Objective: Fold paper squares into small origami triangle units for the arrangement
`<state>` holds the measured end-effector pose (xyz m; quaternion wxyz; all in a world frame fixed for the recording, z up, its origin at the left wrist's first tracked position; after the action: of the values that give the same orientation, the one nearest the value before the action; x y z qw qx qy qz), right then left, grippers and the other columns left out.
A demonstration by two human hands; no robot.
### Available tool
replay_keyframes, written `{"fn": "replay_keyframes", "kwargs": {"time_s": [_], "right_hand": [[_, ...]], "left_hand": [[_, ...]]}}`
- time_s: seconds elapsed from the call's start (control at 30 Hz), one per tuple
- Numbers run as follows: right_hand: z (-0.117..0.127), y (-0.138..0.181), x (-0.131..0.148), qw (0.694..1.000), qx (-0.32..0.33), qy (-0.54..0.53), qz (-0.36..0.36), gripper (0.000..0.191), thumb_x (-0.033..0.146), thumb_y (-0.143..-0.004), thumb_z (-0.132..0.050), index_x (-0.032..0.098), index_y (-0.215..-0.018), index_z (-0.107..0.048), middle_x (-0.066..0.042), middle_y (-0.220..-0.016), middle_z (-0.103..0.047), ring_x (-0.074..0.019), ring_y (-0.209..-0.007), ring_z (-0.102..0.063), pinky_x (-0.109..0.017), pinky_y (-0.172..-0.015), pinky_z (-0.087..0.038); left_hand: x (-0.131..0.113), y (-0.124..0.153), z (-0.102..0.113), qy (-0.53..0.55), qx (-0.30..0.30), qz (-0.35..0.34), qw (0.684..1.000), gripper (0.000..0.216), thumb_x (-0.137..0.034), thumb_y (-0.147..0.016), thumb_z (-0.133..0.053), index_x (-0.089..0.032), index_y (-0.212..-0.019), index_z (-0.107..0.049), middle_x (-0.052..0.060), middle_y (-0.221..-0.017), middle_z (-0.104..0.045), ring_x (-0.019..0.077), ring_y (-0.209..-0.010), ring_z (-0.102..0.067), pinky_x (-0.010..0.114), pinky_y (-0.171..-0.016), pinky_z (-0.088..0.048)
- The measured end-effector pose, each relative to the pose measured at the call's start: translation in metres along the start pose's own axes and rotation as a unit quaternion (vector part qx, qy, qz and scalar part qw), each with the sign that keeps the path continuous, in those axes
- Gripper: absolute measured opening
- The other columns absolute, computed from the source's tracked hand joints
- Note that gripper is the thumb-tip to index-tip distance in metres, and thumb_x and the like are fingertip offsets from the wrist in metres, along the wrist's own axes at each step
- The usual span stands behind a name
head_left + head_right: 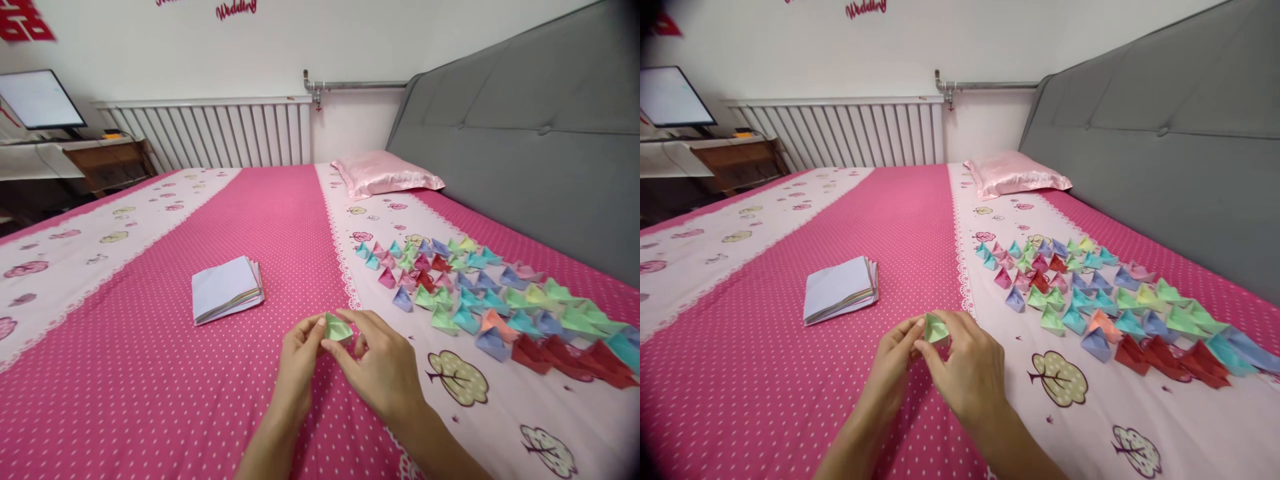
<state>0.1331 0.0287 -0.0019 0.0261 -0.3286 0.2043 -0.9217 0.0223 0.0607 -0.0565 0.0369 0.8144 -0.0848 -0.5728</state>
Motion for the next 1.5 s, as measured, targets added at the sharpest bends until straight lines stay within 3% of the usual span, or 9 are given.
{"fn": "replay_keyframes", "kwargs": {"time_s": [0.13, 0.27, 0.43, 0.73, 0.87, 1.13, 1.33, 1.5], "right_hand": [[0.005, -0.001, 0.0, 0.999, 0.006, -0.032, 0.003, 0.031, 0.029, -0.067, -0.064, 0.025, -0.097, -0.056, -0.001, -0.094, -0.06, -0.0096, -0.051, -0.053, -0.025, -0.056, -0.044], [0.007, -0.003, -0.004, 0.996, 0.042, -0.084, 0.004, 0.02, 0.019, -0.07, -0.06, 0.024, -0.089, -0.058, 0.0, -0.092, -0.059, -0.0103, -0.06, -0.057, -0.025, -0.06, -0.046], [0.006, -0.002, -0.005, 0.987, 0.088, -0.134, 0.002, 0.016, 0.015, -0.071, -0.058, 0.024, -0.084, -0.06, 0.0, -0.086, -0.059, -0.0114, -0.064, -0.059, -0.024, -0.063, -0.048], [0.001, 0.003, 0.003, 0.989, 0.095, -0.114, -0.007, 0.012, 0.02, -0.068, -0.064, 0.025, -0.079, -0.061, 0.004, -0.068, -0.058, -0.0097, -0.055, -0.055, -0.021, -0.056, -0.043], [-0.004, 0.005, 0.002, 0.991, 0.086, -0.097, -0.012, 0.006, 0.021, -0.073, -0.057, 0.025, -0.073, -0.062, 0.004, -0.063, -0.058, -0.0096, -0.053, -0.053, -0.021, -0.055, -0.04], [0.007, -0.003, -0.004, 0.999, 0.032, -0.029, -0.01, 0.013, 0.017, -0.077, -0.05, 0.023, -0.074, -0.062, 0.003, -0.067, -0.063, -0.0106, -0.06, -0.057, -0.02, -0.059, -0.04], [0.023, -0.02, -0.034, 0.996, 0.003, 0.062, -0.056, 0.012, 0.02, -0.075, -0.051, 0.024, -0.073, -0.062, 0.003, -0.064, -0.065, -0.0117, -0.06, -0.059, -0.02, -0.057, -0.039], [0.054, -0.033, -0.083, 0.979, 0.016, 0.144, -0.142, 0.011, 0.017, -0.067, -0.054, 0.022, -0.067, -0.064, 0.0, -0.065, -0.065, -0.0138, -0.063, -0.059, -0.021, -0.054, -0.037]], "left_hand": [[0.0, -0.002, 0.004, 0.0, -0.019, -0.001, 1.0, 0.026, -0.035, -0.072, -0.057, -0.013, -0.086, -0.062, 0.006, -0.08, -0.063, 0.0118, -0.069, -0.057, 0.022, -0.066, -0.043], [-0.003, -0.001, 0.009, -0.004, -0.047, -0.011, 0.999, 0.029, -0.035, -0.071, -0.057, -0.013, -0.089, -0.061, 0.006, -0.083, -0.062, 0.0108, -0.068, -0.055, 0.021, -0.063, -0.041], [-0.005, 0.0, 0.006, -0.002, -0.035, -0.019, 0.999, 0.027, -0.035, -0.07, -0.058, -0.014, -0.088, -0.062, 0.004, -0.081, -0.062, 0.0101, -0.068, -0.054, 0.02, -0.063, -0.04], [-0.014, 0.003, 0.005, -0.107, -0.065, -0.086, 0.988, 0.026, -0.032, -0.072, -0.056, -0.015, -0.091, -0.061, 0.005, -0.083, -0.063, 0.0114, -0.074, -0.056, 0.021, -0.068, -0.044], [-0.012, 0.003, 0.002, -0.11, -0.062, -0.086, 0.988, 0.026, -0.032, -0.072, -0.056, -0.014, -0.091, -0.06, 0.005, -0.083, -0.063, 0.012, -0.074, -0.057, 0.022, -0.068, -0.045], [-0.013, -0.003, 0.008, -0.154, -0.078, -0.071, 0.982, 0.039, -0.04, -0.072, -0.054, -0.019, -0.105, -0.055, 0.009, -0.109, -0.057, 0.0193, -0.1, -0.053, 0.031, -0.086, -0.041], [-0.023, 0.001, 0.007, -0.171, -0.129, -0.043, 0.976, 0.041, -0.044, -0.071, -0.054, -0.02, -0.105, -0.055, 0.01, -0.106, -0.058, 0.0217, -0.102, -0.052, 0.037, -0.088, -0.039], [-0.022, -0.001, 0.009, -0.175, -0.116, -0.031, 0.977, 0.043, -0.045, -0.069, -0.056, -0.021, -0.104, -0.056, 0.01, -0.108, -0.057, 0.0223, -0.101, -0.052, 0.037, -0.087, -0.04]]}}
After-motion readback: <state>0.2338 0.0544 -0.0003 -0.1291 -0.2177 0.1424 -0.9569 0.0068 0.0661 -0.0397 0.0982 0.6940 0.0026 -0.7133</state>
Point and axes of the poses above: each hand's wrist, its own y-axis away from the middle knuckle, its own z-axis out of the back of the hand, x = y × z, the point moved 5 cm from there along -y, towards the middle knuckle
